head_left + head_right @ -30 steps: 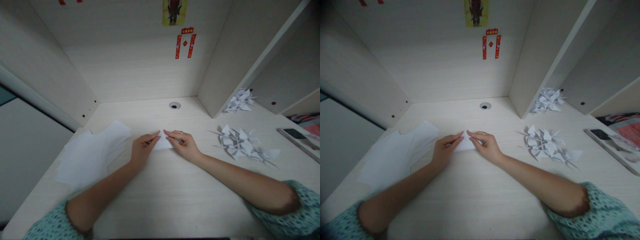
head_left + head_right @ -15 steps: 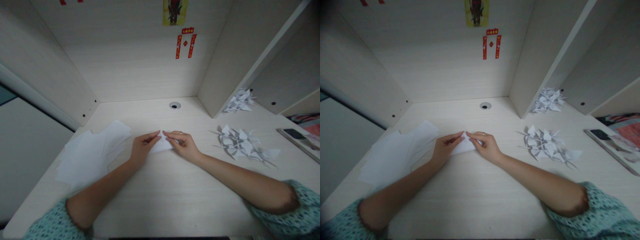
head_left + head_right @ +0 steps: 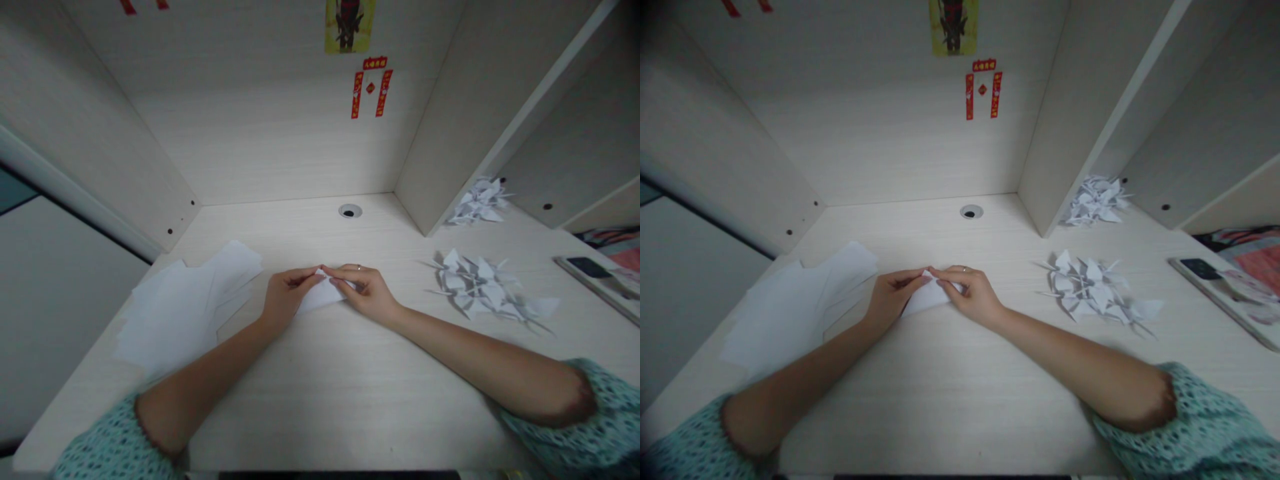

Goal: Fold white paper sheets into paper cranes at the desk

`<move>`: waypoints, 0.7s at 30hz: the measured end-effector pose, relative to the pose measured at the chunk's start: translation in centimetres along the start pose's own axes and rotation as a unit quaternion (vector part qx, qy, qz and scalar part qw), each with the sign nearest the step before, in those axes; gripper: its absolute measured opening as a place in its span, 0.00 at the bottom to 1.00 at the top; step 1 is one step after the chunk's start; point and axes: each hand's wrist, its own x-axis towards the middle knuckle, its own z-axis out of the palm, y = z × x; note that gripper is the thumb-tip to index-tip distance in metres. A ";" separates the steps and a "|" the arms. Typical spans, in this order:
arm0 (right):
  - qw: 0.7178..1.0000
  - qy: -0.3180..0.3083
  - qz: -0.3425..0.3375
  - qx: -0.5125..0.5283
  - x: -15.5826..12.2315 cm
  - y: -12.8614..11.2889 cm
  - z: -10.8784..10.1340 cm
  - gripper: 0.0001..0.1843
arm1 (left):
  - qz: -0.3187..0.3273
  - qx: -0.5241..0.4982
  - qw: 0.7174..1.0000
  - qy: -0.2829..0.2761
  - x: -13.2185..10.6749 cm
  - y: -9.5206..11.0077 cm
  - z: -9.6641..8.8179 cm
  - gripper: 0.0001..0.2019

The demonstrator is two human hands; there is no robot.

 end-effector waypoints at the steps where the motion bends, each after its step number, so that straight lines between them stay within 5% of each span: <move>1: 1.000 -0.002 -0.003 -0.001 0.0 0.0 0.0 0.16 | -0.002 0.002 1.000 -0.005 0.0 0.0 0.0 0.13; 9: 1.000 -0.001 -0.028 0.010 0.0 0.5 0.1 0.16 | -0.008 -0.005 1.000 -0.025 0.4 -0.2 -0.2 0.13; 15: 1.000 0.019 0.019 0.010 -0.2 0.8 0.3 0.15 | -0.023 -0.003 1.000 -0.011 0.5 -0.3 -0.2 0.13; 21: 0.989 0.075 0.090 0.093 0.1 0.1 0.2 0.35 | -0.034 -0.071 0.996 0.052 0.9 -0.3 -0.3 0.13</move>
